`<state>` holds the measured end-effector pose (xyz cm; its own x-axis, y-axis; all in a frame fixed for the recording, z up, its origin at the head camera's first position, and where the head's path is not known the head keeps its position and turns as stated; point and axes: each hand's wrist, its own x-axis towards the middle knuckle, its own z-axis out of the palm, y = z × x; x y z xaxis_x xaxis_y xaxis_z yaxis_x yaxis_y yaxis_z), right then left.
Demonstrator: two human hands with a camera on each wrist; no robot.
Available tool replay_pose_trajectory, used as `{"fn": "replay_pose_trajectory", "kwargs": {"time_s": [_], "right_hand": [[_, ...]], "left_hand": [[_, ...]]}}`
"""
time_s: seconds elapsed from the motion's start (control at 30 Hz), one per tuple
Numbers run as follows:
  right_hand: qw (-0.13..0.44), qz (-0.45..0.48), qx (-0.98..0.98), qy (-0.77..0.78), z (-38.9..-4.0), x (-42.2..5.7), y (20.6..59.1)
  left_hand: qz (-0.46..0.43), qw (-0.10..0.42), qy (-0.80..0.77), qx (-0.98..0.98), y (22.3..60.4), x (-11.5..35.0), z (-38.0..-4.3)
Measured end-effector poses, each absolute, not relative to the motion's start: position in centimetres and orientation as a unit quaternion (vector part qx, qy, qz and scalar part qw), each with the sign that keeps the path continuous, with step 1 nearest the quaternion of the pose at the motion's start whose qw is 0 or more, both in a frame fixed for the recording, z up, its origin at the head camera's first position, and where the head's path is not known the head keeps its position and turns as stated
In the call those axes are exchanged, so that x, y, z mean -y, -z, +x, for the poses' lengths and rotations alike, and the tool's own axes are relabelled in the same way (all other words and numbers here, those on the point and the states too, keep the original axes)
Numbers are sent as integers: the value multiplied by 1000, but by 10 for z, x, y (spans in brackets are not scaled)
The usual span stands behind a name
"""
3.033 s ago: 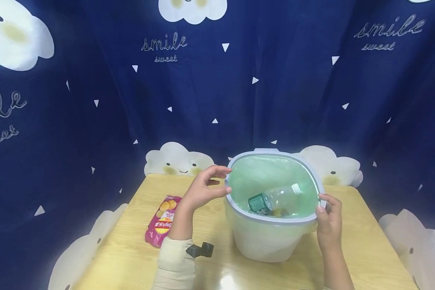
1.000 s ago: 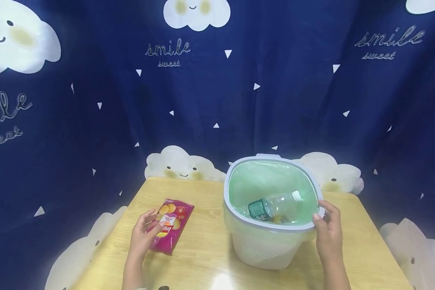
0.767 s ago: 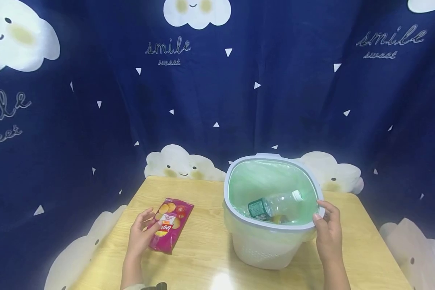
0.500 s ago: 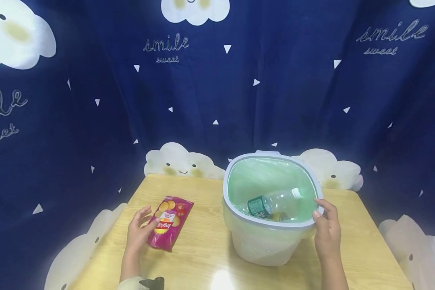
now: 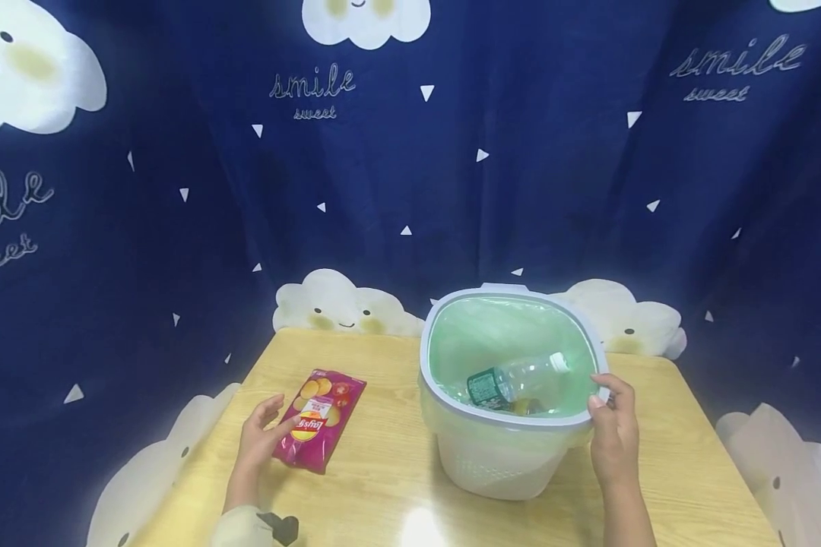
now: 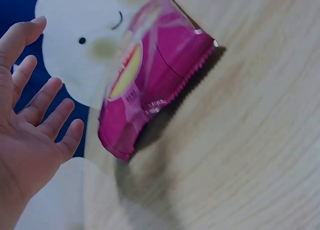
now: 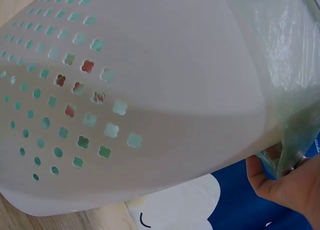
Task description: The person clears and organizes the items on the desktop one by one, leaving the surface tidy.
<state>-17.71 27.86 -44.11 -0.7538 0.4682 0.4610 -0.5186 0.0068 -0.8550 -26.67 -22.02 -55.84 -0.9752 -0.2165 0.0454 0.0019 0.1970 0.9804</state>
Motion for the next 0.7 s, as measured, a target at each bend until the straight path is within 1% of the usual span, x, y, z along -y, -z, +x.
{"fn": "replay_pose_trajectory", "kwargs": {"time_s": [0.23,0.57,0.7], "right_hand": [[352,25,623,-698,-178,-280,444],[353,48,622,-697,-180,-281,446],[357,39,629,-690,-178,-281,444]], "left_hand": [[100,47,626,772,574,227,-274],[137,28,624,769,590,236,-283],[151,11,613,775,594,235,-290]]}}
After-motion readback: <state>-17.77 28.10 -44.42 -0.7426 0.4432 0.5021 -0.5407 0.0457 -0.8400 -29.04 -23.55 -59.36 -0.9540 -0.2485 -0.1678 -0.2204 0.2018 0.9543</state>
